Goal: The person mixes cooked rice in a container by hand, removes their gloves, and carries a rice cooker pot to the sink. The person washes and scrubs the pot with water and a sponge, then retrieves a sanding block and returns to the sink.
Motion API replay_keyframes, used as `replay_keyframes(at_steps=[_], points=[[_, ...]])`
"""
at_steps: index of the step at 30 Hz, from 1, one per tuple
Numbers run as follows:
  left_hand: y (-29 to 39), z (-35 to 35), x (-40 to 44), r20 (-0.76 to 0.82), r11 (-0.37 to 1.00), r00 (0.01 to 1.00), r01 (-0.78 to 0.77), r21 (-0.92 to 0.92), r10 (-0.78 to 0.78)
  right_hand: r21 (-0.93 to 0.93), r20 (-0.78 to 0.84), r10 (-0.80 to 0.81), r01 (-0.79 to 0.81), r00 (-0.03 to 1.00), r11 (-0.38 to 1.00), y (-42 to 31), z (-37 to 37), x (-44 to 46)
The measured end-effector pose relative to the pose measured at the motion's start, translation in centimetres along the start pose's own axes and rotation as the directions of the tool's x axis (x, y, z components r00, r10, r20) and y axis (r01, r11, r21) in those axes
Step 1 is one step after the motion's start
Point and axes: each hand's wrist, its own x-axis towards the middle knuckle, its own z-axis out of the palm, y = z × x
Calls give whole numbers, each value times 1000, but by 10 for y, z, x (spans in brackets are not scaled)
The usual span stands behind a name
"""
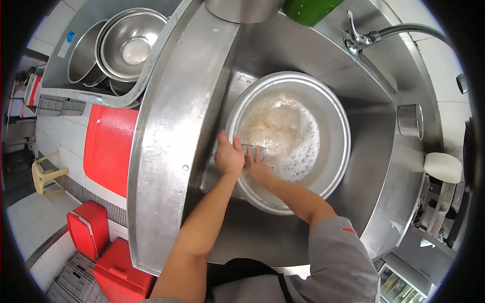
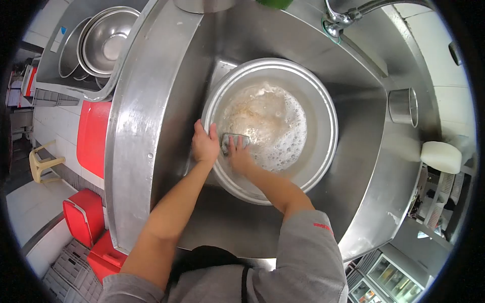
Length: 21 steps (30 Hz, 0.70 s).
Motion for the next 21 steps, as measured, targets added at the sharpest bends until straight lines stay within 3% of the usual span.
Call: replay_keyframes(at_steps=[2, 3, 4, 5, 6, 7, 8, 10, 12, 13, 14, 15, 16, 17, 18, 19, 21], points=[[-1, 0, 0, 2, 999, 1000, 9, 43, -9, -174, -150, -170, 143, 974, 974, -2, -4, -2], [3, -4, -3, 23, 998, 999, 28, 57, -29, 97, 121, -116, 104, 986, 990, 9, -35, 33], [6, -5, -2, 29, 997, 999, 42, 67, -44, 177, 466, -105, 24, 878, 984, 29, -30, 94], [3, -3, 0, 11, 998, 1000, 16, 65, -17, 227, 746, -122, -78, 655, 971, 38, -26, 135], [-3, 1, 2, -5, 998, 1000, -13, 63, 13, 116, 564, 40, -127, 825, 985, 28, -27, 136], [-4, 2, 2, -12, 998, 999, -38, 51, 39, 8, 335, 194, -208, 922, 978, 19, -31, 125], [-4, 4, -1, -7, 998, 1000, -20, 61, 21, -93, 75, 321, -313, 944, 945, 16, -37, 104], [-1, 4, 1, -6, 998, 1000, 12, 58, -11, 92, 69, -43, 37, 997, 995, 13, -45, 31], [2, 0, 0, -9, 1000, 1000, 8, 23, -8, 120, 106, -257, 244, 961, 962, 36, -63, -49], [-1, 4, 2, -30, 1000, 999, -11, 27, 12, 303, 76, -16, -8, 997, 953, 67, -20, -79], [-5, 7, 1, -45, 999, 999, -24, 39, 26, 483, 99, 226, -245, 969, 841, 98, 27, -110], [-2, 4, 1, -37, 998, 999, -33, 53, 35, 490, 589, 400, -703, 703, 515, 137, 2, -102], [-1, 5, 0, -31, 999, 999, -25, 43, 26, -12, 459, 296, -328, 837, 945, 176, 10, -108], [-4, 4, -1, -17, 999, 999, -30, 42, 31, -57, 613, 421, -495, 668, 867, 181, -19, -63], [-1, 4, 2, -21, 999, 999, -37, 25, 38, -6, 466, 514, -578, 720, 816, 192, -11, -38], [2, 1, 2, 6, 999, 1000, -31, 32, 31, -229, 634, 265, -151, 727, 962, 207, -4, -3], [2, 3, 1, -7, 998, 999, -46, 32, 46, -178, 422, 610, -599, 670, 781, 167, -66, 70]])
